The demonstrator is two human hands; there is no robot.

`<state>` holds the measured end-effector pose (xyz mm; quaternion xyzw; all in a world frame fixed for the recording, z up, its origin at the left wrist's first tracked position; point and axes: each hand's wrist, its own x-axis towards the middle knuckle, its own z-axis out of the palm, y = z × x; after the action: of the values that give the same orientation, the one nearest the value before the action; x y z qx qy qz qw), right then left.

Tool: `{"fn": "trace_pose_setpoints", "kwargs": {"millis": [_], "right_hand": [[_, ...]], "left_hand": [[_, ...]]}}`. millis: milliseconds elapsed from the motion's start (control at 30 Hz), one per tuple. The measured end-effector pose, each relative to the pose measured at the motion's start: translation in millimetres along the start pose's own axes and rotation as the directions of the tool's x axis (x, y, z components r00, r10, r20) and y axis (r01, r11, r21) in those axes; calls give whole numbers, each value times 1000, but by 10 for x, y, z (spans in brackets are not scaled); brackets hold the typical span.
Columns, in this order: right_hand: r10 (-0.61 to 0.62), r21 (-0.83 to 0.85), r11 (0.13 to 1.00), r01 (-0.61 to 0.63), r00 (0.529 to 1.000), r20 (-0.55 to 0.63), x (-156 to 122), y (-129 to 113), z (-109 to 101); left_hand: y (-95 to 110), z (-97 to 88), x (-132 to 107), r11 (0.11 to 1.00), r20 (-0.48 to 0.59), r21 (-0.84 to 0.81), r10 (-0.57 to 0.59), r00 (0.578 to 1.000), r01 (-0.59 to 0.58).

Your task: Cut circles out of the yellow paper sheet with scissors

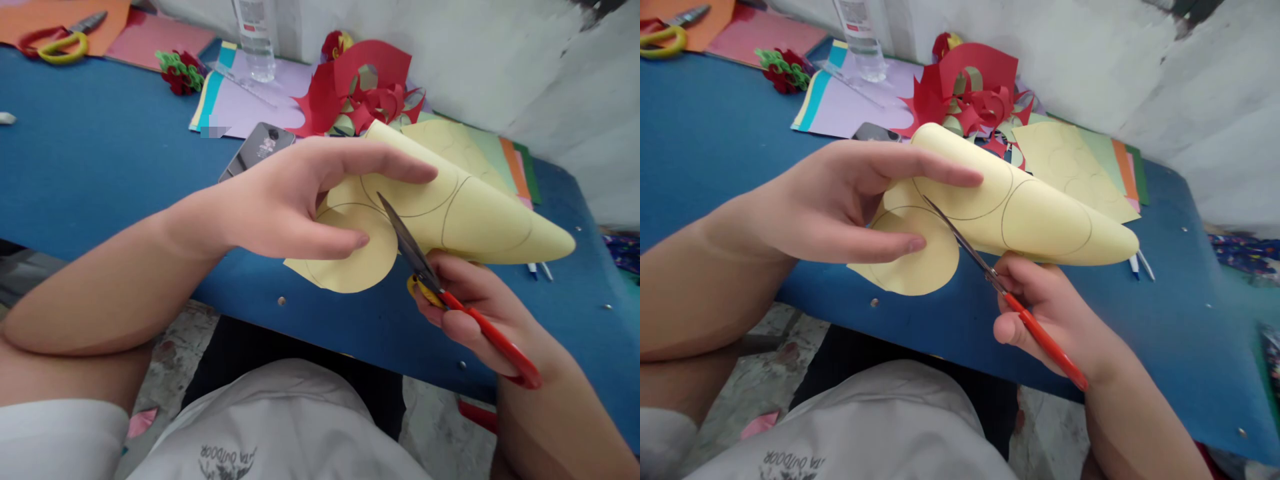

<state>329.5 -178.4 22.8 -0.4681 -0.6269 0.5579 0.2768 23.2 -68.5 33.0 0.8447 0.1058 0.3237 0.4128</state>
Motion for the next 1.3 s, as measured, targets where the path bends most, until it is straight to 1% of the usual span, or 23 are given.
{"fn": "trace_pose_setpoints", "kwargs": {"millis": [67, 100, 200, 400, 600, 767, 833, 933, 1167, 1300], "right_hand": [[6, -12, 1000, -6, 1000, 5, 5, 8, -17], [3, -22, 1000, -3, 1000, 10, 8, 19, -30], [-16, -45, 999, 17, 999, 38, 13, 70, -75], [-49, -29, 998, 51, 997, 64, 1, 137, -125], [-28, -31, 999, 31, 997, 77, 2, 105, -138], [-34, -39, 999, 37, 997, 76, 32, 69, -129], [-45, -35, 998, 48, 996, 76, 36, 63, -127], [-42, -43, 998, 45, 997, 70, 30, 62, -141], [-47, -31, 998, 50, 994, 94, 15, 74, -176], [-38, 14, 999, 38, 997, 61, -1, 89, -157]], "left_hand": [[-15, -5, 13, 999, -4, -3, 45, 999, -45], [-22, -8, 16, 999, -7, -4, 47, 999, -47], [-35, -14, 14, 1000, -2, -11, 26, 1000, -26], [-32, -19, 6, 999, 10, -45, -7, 1000, 8], [-62, -41, -7, 995, 28, -94, -14, 1000, 16], [-106, -39, -15, 995, 27, -96, 43, 999, -40], [-137, -48, -15, 995, 55, -84, 60, 997, -55], [-163, -61, -15, 997, 76, -73, 37, 996, -31], [-62, -27, -14, 995, 34, -99, 36, 999, -32], [-53, 18, 21, 994, -18, -113, 11, 1000, -13]]}}
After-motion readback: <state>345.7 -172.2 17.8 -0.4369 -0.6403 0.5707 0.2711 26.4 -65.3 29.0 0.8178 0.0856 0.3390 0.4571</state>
